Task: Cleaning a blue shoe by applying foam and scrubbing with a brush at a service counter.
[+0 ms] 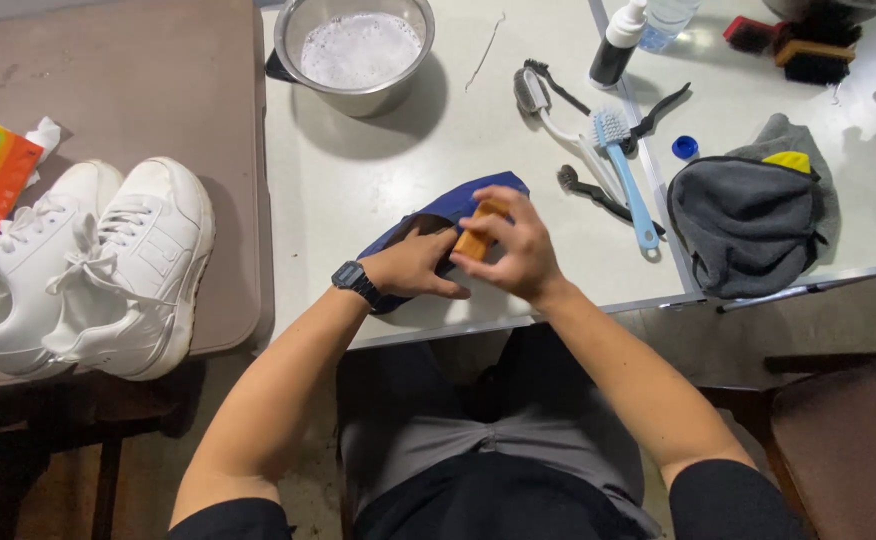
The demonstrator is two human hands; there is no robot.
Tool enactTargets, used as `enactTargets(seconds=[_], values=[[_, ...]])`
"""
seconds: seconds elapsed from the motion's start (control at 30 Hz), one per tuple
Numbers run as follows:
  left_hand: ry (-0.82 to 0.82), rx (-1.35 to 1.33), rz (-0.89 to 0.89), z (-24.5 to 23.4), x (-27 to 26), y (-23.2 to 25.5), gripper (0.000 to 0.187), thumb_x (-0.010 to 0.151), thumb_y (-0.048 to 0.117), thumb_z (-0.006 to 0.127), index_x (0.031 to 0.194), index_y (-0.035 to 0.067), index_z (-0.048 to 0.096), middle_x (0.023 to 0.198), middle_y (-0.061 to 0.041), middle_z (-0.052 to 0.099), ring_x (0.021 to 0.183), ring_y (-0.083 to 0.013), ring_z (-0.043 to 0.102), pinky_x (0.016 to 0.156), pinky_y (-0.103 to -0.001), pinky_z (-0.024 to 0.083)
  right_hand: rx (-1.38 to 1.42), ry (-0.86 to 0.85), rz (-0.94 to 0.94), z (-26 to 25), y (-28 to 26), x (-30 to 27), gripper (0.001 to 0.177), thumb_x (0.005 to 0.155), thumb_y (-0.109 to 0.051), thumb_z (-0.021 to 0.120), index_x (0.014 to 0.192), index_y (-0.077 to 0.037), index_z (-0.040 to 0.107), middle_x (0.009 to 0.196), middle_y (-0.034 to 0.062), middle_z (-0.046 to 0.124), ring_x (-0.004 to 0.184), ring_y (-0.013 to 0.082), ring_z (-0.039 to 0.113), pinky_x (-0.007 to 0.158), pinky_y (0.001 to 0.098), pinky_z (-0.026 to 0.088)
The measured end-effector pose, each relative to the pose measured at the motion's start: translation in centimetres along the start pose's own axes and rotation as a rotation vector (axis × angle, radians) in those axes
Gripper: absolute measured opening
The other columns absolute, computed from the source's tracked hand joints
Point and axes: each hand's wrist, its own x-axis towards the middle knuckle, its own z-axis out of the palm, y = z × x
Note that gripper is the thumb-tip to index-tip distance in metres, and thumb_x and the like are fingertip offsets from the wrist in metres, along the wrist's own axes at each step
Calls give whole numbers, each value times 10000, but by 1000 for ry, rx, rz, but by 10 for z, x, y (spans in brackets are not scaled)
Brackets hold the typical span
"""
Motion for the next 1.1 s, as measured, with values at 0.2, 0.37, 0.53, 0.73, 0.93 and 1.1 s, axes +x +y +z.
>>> enactTargets(seconds=[0.2,0.37,0.53,0.73,0.93,1.1], values=[[-3,-64,-59,5,3,-8,664,795,512,795,1219,71,534,1232,-248,686,1264,-427,587,1177,-629,171,-95,99,82,4,25,2,410,744,-397,924,1023,-151,753,1312,122,564,1234,366,603,1039,442,497],[13,-177,-66,7,10,-26,648,790,331,835,1289,88,501,1282,-216,669,1285,-397,575,1127,-637,313,-91,90,97,-2,34,3,430,754,-347,940,1076,-148,738,1400,128,510,1277,368,564,1078,443,474],[-8,-241,-70,22,15,-51,578,837,156,750,1339,72,476,1339,-199,648,1300,-415,554,1075,-609,415,32,-54,80,-6,-9,-1,442,719,-359,941,1059,-176,725,1459,112,468,1343,363,525,1118,449,440],[45,-318,-117,-3,2,-17,661,819,126,775,1392,39,457,1450,-215,556,1337,-359,540,1076,-563,440,289,87,333,-21,3,77,380,911,-385,811,1196,-165,688,1474,126,421,1254,301,594,1115,420,469],[28,-446,-63,2,8,-38,528,857,408,711,1097,98,359,1281,-96,563,1430,-338,501,962,-383,443,345,31,456,48,6,208,235,886,-388,717,1008,-192,764,1379,137,443,1387,201,435,1107,368,446],[46,-568,19,0,8,-48,533,849,335,717,1209,81,416,1335,-80,558,1368,-264,544,1062,-328,432,109,-180,600,134,34,265,263,720,-436,830,855,-222,760,1398,39,422,1019,147,688,903,299,546]])
